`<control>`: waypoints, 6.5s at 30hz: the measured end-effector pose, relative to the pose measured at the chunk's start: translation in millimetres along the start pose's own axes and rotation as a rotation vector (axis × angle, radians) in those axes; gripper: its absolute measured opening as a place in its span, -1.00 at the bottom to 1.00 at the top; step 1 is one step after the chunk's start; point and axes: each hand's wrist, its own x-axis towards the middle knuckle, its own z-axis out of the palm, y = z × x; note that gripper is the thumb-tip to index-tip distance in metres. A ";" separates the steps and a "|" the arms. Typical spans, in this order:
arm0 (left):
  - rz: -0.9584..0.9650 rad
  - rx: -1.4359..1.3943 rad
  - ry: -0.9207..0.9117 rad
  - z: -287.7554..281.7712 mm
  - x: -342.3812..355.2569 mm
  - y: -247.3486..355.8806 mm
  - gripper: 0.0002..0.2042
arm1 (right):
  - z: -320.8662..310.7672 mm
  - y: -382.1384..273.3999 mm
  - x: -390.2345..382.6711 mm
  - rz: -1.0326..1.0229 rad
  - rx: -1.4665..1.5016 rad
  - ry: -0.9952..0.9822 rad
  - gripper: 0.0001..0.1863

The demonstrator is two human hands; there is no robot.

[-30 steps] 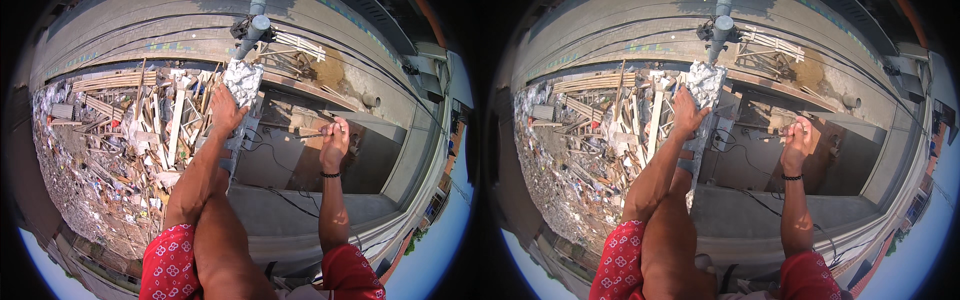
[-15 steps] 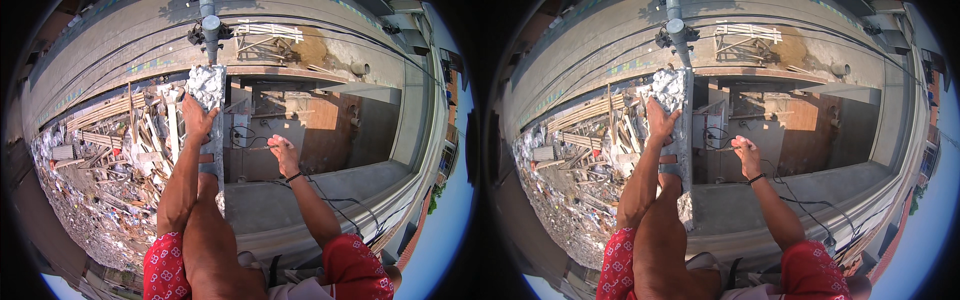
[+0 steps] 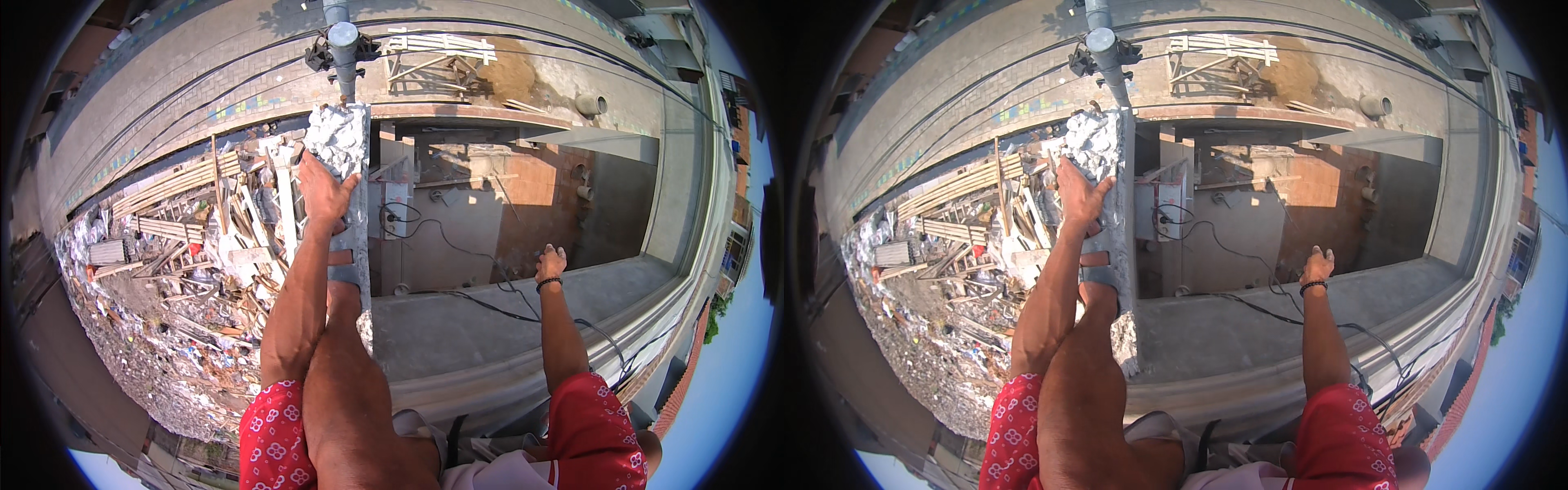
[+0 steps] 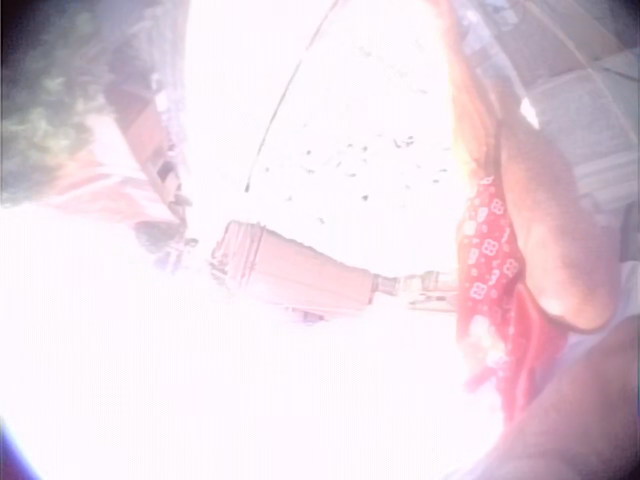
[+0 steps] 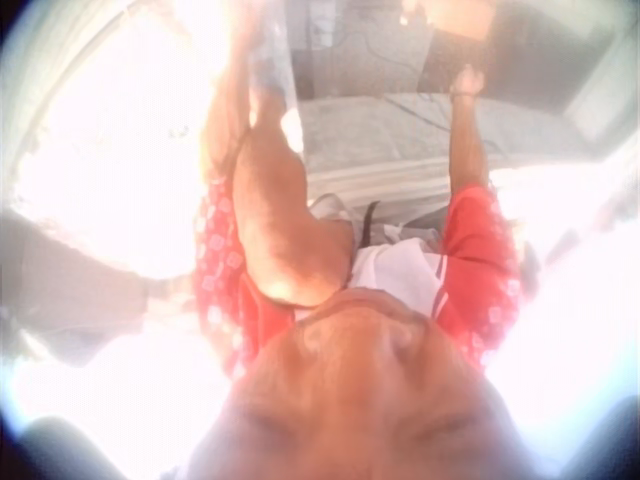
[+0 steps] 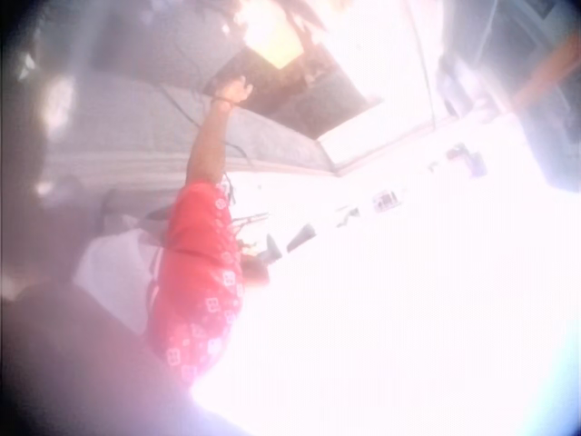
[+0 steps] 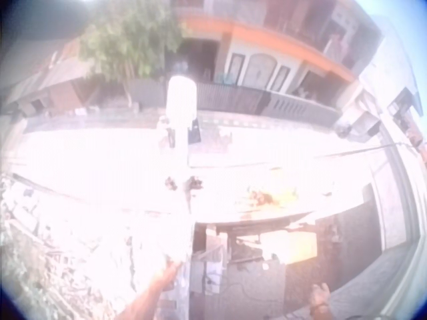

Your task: The person uses an angle grinder to grind a concrete surface on a rooftop. They hold the tool with both hands and move it along the edge of the concrete, creating dust and debris.

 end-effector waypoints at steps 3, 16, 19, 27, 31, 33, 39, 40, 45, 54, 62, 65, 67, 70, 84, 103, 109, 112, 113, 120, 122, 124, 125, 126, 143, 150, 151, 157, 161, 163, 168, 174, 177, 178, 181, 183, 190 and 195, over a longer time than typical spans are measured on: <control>-0.014 -0.007 0.003 -3.5 -0.5 1.6 0.09 | 7.8 3.1 -15.7 -0.089 -0.057 -0.195 -0.46; -0.025 0.025 0.010 1.4 3.2 -2.9 0.10 | 71.9 29.8 -144.4 -0.128 -0.317 -0.819 -0.51; -0.001 0.031 0.027 2.7 4.1 -4.6 0.10 | 63.3 35.9 -137.4 -0.122 -0.366 -0.859 -0.49; 0.060 0.020 0.071 3.2 2.8 -3.1 0.08 | 35.5 21.9 -119.6 -0.331 -0.586 -0.944 -0.54; 0.021 -0.004 0.016 0.4 1.2 -0.9 0.09 | -0.8 -29.1 -121.2 -0.660 -0.835 -0.975 -0.60; 0.018 0.009 0.012 2.4 1.8 -8.3 0.10 | -27.7 -62.7 -120.9 -0.774 -0.916 -0.993 -0.61; 0.084 0.038 -0.013 9.2 15.4 -26.1 0.14 | -155.9 -169.6 -130.3 -0.885 -1.161 -0.836 -0.69; 0.083 0.077 -0.036 12.4 19.2 -27.5 0.13 | -182.4 -179.3 -126.7 -0.838 -1.116 -0.802 -0.69; 0.143 0.136 -0.103 19.9 40.7 -46.4 0.19 | -312.3 -227.2 -159.9 -0.756 -0.789 -0.446 -0.60; 0.126 0.076 -0.293 9.6 73.4 -83.7 0.15 | -484.4 -57.0 -240.8 -0.416 -0.078 0.290 -0.67; 0.280 0.175 -0.520 -71.8 42.9 -46.7 -0.16 | -447.6 135.2 -199.1 0.421 0.644 0.172 -0.43; 0.316 0.192 -0.495 -119.5 36.9 -23.3 -0.21 | -419.9 156.2 -138.8 0.447 0.872 0.205 -0.21; 0.340 0.193 -0.478 -149.6 29.8 -4.5 -0.24 | -413.6 147.6 -117.2 0.469 0.896 0.244 -0.12; 0.380 0.181 -0.419 -198.7 20.5 29.1 -0.29 | -406.1 138.9 -92.1 0.546 0.929 0.279 -0.04; 0.685 -0.066 -0.111 -350.3 -121.6 199.0 -0.45 | -387.1 130.9 -40.4 0.609 1.026 0.500 -0.34; 0.656 -0.425 -0.763 -293.9 -289.6 321.0 -0.36 | -345.8 74.1 -138.1 0.069 1.320 -0.243 -0.63; 0.799 -0.193 -1.030 -268.6 -311.2 319.9 -0.43 | -341.9 2.1 -156.9 -0.155 0.939 -0.590 -0.62; 0.854 -0.179 -1.100 -274.5 -309.7 308.5 -0.44 | -327.5 -43.5 -165.7 -0.245 0.791 -0.692 -0.57; 0.895 -0.167 -1.082 -279.6 -304.4 302.3 -0.43 | -320.4 -63.3 -169.2 -0.270 0.729 -0.754 -0.56; 0.784 -0.114 -0.848 -316.9 -228.3 283.6 -0.44 | -286.9 -174.9 -209.3 -0.332 0.101 -0.984 -0.50; 0.832 -0.040 -0.786 -309.9 -197.4 263.2 -0.44 | -263.1 -198.0 -219.6 -0.335 -0.100 -1.024 -0.49; 0.852 0.080 -0.859 -286.6 -160.3 238.2 -0.40 | -230.3 -216.9 -229.2 -0.306 -0.254 -1.096 -0.46; 0.874 0.118 -0.941 -265.8 -138.0 228.3 -0.37 | -227.0 -228.1 -243.7 -0.319 -0.356 -1.040 -0.46; 0.810 0.229 -1.022 -251.5 -124.4 220.6 -0.35 | -201.7 -228.6 -237.3 -0.305 -0.434 -1.086 -0.47; -0.074 -1.465 -1.215 -18.1 -69.5 95.0 -0.44 | 82.6 -134.6 -261.0 -0.171 -0.276 -1.226 -0.52; -0.289 -1.699 -1.067 -13.0 -73.2 77.1 -0.59 | 114.2 -117.6 -259.2 -0.065 -0.285 -1.265 -0.54; -0.276 -1.708 -1.076 -13.6 -74.2 74.7 -0.60 | 115.4 -117.8 -259.9 -0.070 -0.302 -1.282 -0.53; -0.251 -1.737 -1.020 -13.2 -78.7 74.2 -0.64 | 117.6 -123.5 -261.0 -0.104 -0.372 -1.312 -0.51; -0.261 -1.755 -1.042 -10.7 -78.3 70.7 -0.71 | 116.5 -123.7 -261.2 -0.041 -0.316 -1.351 -0.47; -0.286 -1.761 -1.048 -7.5 -77.0 69.7 -0.74 | 113.3 -120.2 -258.9 0.043 -0.233 -1.411 -0.45; -0.220 -1.749 -1.103 -13.7 -77.2 75.8 -0.76 | 102.1 -116.9 -250.6 0.230 -0.113 -1.497 -0.44; -0.196 -1.676 -1.053 -18.2 -78.5 82.7 -0.75 | 98.7 -112.1 -249.6 0.269 -0.064 -1.455 -0.45; -0.230 -1.663 -1.064 -20.0 -77.6 86.3 -0.73 | 99.8 -108.4 -250.5 0.272 0.000 -1.436 -0.46; -0.246 -1.667 -1.073 -20.1 -77.3 87.2 -0.72 | 100.7 -106.5 -251.9 0.200 -0.021 -1.405 -0.47; -0.221 -1.631 -0.985 -25.0 -76.2 92.1 -0.65 | 106.0 -104.1 -258.4 0.022 -0.087 -1.297 -0.52; -0.185 -1.495 -0.900 -25.2 -72.4 97.5 -0.56 | 110.1 -107.9 -264.3 -0.051 -0.131 -1.201 -0.56; -0.126 -1.065 -0.776 -31.6 -52.9 124.1 -0.39 | 128.2 -86.9 -260.2 -0.453 -0.195 -0.867 -0.68; -0.216 -1.000 -0.820 -21.4 -47.6 132.0 -0.49 | 124.0 -84.0 -275.4 -0.650 -0.155 -0.803 -0.57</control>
